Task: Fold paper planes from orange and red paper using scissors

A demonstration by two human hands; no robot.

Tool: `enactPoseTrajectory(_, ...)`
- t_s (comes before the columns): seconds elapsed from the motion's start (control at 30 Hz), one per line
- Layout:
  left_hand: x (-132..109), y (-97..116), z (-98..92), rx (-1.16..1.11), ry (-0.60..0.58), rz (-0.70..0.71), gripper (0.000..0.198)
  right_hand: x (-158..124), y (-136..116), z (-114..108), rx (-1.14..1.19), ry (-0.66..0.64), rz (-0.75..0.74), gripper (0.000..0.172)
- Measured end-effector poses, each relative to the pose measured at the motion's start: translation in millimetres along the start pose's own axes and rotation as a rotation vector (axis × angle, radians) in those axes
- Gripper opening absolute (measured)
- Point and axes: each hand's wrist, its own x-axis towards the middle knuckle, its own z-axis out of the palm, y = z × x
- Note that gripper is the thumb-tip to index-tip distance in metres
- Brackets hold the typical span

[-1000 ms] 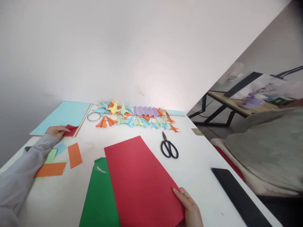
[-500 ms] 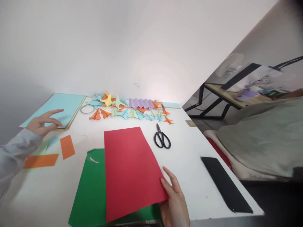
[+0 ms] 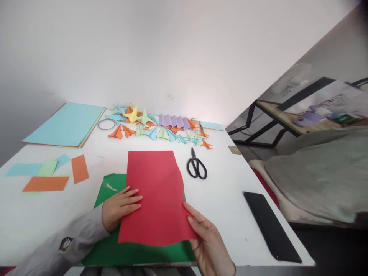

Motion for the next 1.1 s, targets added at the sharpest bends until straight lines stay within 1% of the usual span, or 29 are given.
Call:
enactPoseTrajectory(0.1,-5,-9,1.2,0.008,0.064,0.001,0.045,4,-7,-14,-0.284,-0.014,-0.058,0.039)
enactPoseTrajectory(0.17,-7,-12,0.4,0.006,0.085,-0.023,0.043,6,-15,-20,-0.517,-0.02,-0.057,0.038)
enactPoseTrajectory(0.23,-7,-13,-0.9,-0.006,0.089,-0.04,0.042,6,-25,-21,-0.658,-0.025,-0.052,0.041)
enactPoseTrajectory(0.37,-6,-16,-6.4,-0.059,0.05,-0.088,0.039,8,-46,-22,-0.752,-0.071,-0.062,0.041)
enactPoseTrajectory(0.43,-5,-16,-11.0,-0.093,0.05,-0.121,0.038,11,-56,-26,-0.733,-0.088,-0.075,0.037)
enactPoseTrajectory(0.47,-4,-16,-13.4,-0.111,0.061,-0.141,0.038,12,-60,-28,-0.704,-0.097,-0.106,0.035)
enactPoseTrajectory(0.5,-3,-15,-15.8,-0.128,0.075,-0.167,0.039,14,-63,-31,-0.676,-0.118,-0.174,0.032)
enactPoseTrajectory(0.53,-2,-14,-17.8,-0.143,0.088,-0.197,0.04,16,-65,-34,-0.672,-0.153,-0.277,0.026)
enactPoseTrajectory(0.57,-2,-14,-19.5,-0.155,0.095,-0.227,0.041,18,-65,-35,-0.695,-0.21,-0.377,0.023)
enactPoseTrajectory(0.6,-1,-13,-20.6,-0.162,0.095,-0.254,0.042,20,-64,-36,-0.738,-0.291,-0.451,0.03)
enactPoseTrajectory(0.63,0,-13,-21.3,-0.166,0.089,-0.274,0.042,23,-63,-35,-0.801,-0.368,-0.509,0.042)
enactPoseTrajectory(0.67,0,-13,-21.5,-0.166,0.08,-0.285,0.041,26,-60,-34,-0.88,-0.437,-0.55,0.055)
enactPoseTrajectory(0.7,0,-14,-21.3,-0.164,0.073,-0.286,0.041,30,-57,-32,-0.972,-0.48,-0.574,0.063)
enactPoseTrajectory(0.73,0,-14,-21.0,-0.161,0.073,-0.283,0.041,34,-53,-30,-1.056,-0.511,-0.599,0.066)
enactPoseTrajectory(0.77,-1,-15,-20.7,-0.156,0.082,-0.279,0.042,39,-50,-27,-1.127,-0.532,-0.618,0.062)
enactPoseTrajectory(0.87,-1,-15,-22.2,-0.159,0.13,-0.292,0.044,57,-43,-22,-1.216,-0.586,-0.699,0.037)
enactPoseTrajectory(0.93,2,-15,-26.3,-0.206,0.13,-0.319,0.042,69,-40,-18,-1.267,-0.618,-0.786,0.025)
enactPoseTrajectory(1.0,8,-15,-31.8,-0.245,0.122,-0.36,0.039,79,-40,-14,-1.32,-0.613,-0.85,0.02)
enactPoseTrajectory(1.03,12,-15,-34.5,-0.247,0.127,-0.384,0.036,82,-41,-10,-1.335,-0.588,-0.855,0.019)
enactPoseTrajectory(1.1,23,-16,-38.6,-0.206,0.17,-0.445,0.029,86,-45,-1,-1.334,-0.517,-0.809,0.021)
